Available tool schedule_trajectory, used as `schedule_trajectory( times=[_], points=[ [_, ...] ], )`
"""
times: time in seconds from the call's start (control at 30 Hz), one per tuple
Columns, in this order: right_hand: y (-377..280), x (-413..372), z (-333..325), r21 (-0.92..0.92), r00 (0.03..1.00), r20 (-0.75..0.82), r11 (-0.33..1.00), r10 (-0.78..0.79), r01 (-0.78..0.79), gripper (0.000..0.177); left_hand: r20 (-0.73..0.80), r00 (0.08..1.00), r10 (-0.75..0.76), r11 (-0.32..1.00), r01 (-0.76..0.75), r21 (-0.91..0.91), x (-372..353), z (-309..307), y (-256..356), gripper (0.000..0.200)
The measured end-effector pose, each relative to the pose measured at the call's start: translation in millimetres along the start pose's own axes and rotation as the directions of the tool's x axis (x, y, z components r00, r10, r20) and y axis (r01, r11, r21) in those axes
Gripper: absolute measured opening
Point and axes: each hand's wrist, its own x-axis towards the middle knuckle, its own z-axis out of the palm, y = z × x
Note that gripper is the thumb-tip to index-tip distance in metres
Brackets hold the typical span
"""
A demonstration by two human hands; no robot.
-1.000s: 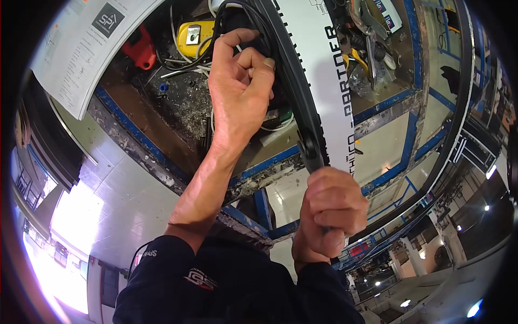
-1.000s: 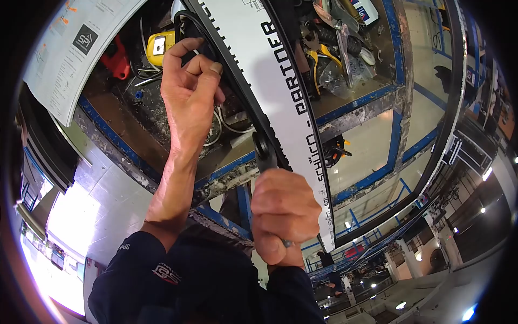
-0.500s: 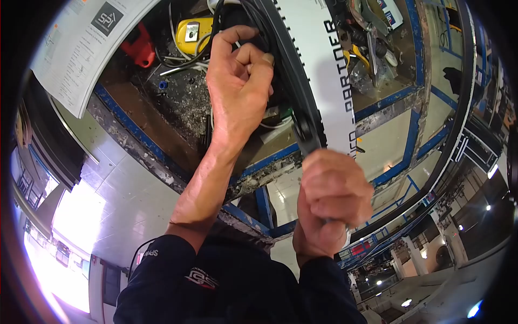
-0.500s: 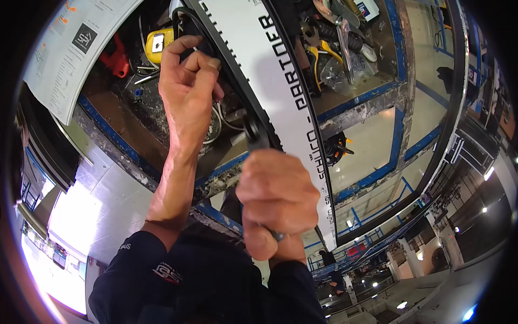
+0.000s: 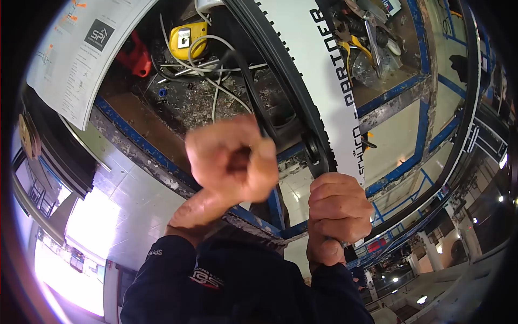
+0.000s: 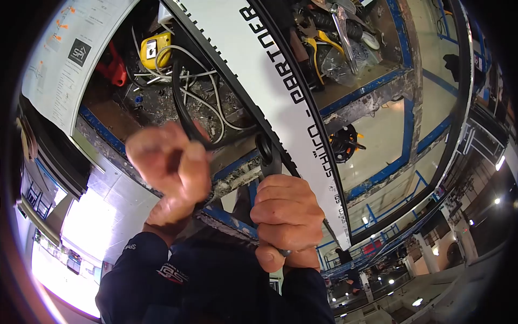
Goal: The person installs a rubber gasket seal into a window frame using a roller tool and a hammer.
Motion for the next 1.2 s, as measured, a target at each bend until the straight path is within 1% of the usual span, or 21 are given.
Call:
schedule_trajectory(
  times=[0.03,0.07,0.1,0.2,0.27,0.3,0.33,0.37,0.4,0.47,0.5,0.53,0.6,0.67,0.73,0.8,0.83,0.93,1.07,1.1,1.2],
  points=[
    [2.6,0.4,-5.3,0.046,0.999,0.042,0.999,-0.029,0.027,0.037,0.119,0.992,0.049,0.999,-0.050,0.001,-2.8,-5.3,5.6,0.017],
    [5.2,0.4,-10.1,0.092,0.995,0.083,0.994,-0.057,0.049,0.031,0.184,0.979,0.087,0.996,-0.085,-0.020,-5.6,-7.2,8.9,0.016],
    [6.7,-0.3,-12.7,0.105,0.993,0.096,0.993,-0.066,0.056,0.031,0.206,0.973,0.109,0.994,-0.101,-0.048,-12.1,-6.8,10.4,0.016],
    [6.3,-2.3,-18.7,0.136,0.986,0.150,0.990,-0.069,0.049,0.031,0.158,0.972,0.174,0.984,-0.167,-0.055,-34.3,-5.9,12.0,0.016],
    [7.8,-0.4,-22.5,0.147,0.977,0.199,0.988,-0.077,0.048,0.030,0.164,0.985,0.049,0.998,-0.045,-0.032,-41.1,-13.8,12.5,0.017],
    [9.0,-0.5,-19.6,0.121,0.984,0.157,0.990,-0.085,0.066,0.033,0.166,0.986,-0.011,1.000,0.015,-0.022,-45.2,-16.7,13.3,0.018],
    [10.2,-1.3,-14.1,0.094,0.989,0.115,0.992,-0.092,0.082,0.038,-0.039,0.971,-0.236,0.971,0.234,-0.044,-52.2,-9.9,17.8,0.019],
    [10.7,-2.2,-10.9,0.067,0.992,0.073,0.993,-0.098,0.094,0.043,-0.151,0.917,-0.368,0.917,0.331,-0.224,-50.9,-8.3,14.6,0.021],
    [10.6,-2.4,-14.5,0.100,0.988,0.120,0.991,-0.098,0.086,0.037,-0.235,0.831,-0.505,0.827,0.388,-0.407,-38.1,-5.5,10.1,0.023],
    [10.8,-1.9,-24.8,0.170,0.970,0.218,0.983,-0.105,0.068,0.028,-0.287,0.851,-0.440,0.878,0.341,-0.335,-23.9,-10.7,-8.6,0.029],
    [11.2,-2.6,-22.8,0.166,0.976,0.190,0.983,-0.107,0.076,0.028,-0.264,0.843,-0.468,0.868,0.383,-0.316,-13.7,-9.3,-8.4,0.031],
    [11.6,-3.6,-19.8,0.161,0.980,0.163,0.983,-0.110,0.084,0.028,-0.249,0.839,-0.484,0.852,0.387,-0.354,-5.0,-3.4,-12.3,0.031],
    [11.0,-5.4,-15.4,0.152,0.987,0.123,0.985,-0.106,0.087,0.029,-0.216,0.835,-0.507,0.839,0.419,-0.348,7.7,7.2,-19.9,0.025],
    [10.1,-6.0,-14.4,0.148,0.989,0.104,0.985,-0.104,0.088,0.030,-0.079,0.836,-0.544,0.815,0.503,-0.289,8.9,11.9,-23.9,0.022],
    [9.5,-5.3,-13.3,0.145,0.990,0.099,0.986,-0.101,0.086,0.030,0.044,0.814,-0.579,0.796,0.576,-0.186,3.3,17.5,-23.5,0.022],
    [6.9,-5.3,-12.9,0.135,0.992,0.096,0.988,-0.082,0.069,0.032,0.211,0.781,-0.588,0.801,0.598,0.024,-6.3,16.5,-34.5,0.031],
    [4.7,-5.0,-12.9,0.129,0.993,0.096,0.990,-0.067,0.054,0.033,0.220,0.787,-0.576,0.816,0.569,0.099,-9.2,19.3,-33.1,0.040],
    [3.9,-7.6,-11.8,0.136,0.996,0.076,0.990,-0.049,0.039,0.037,0.305,0.706,-0.639,0.763,0.632,0.136,-13.5,18.6,-40.6,0.044],
    [-4.5,-10.0,-13.0,0.100,0.997,0.073,0.994,0.035,-0.043,0.044,0.435,0.654,-0.619,0.757,0.645,0.108,-8.5,11.5,-39.9,0.046],
    [-4.0,-9.5,-13.2,0.086,0.997,0.080,0.996,0.013,-0.020,0.045,0.444,0.665,-0.600,0.775,0.620,0.119,-8.2,11.2,-42.2,0.043],
    [0.4,-9.2,-14.6,0.064,0.993,0.113,0.997,-0.038,0.030,0.046,0.388,0.700,-0.600,0.800,0.541,0.261,-6.9,12.2,-40.1,0.035]
  ],
)
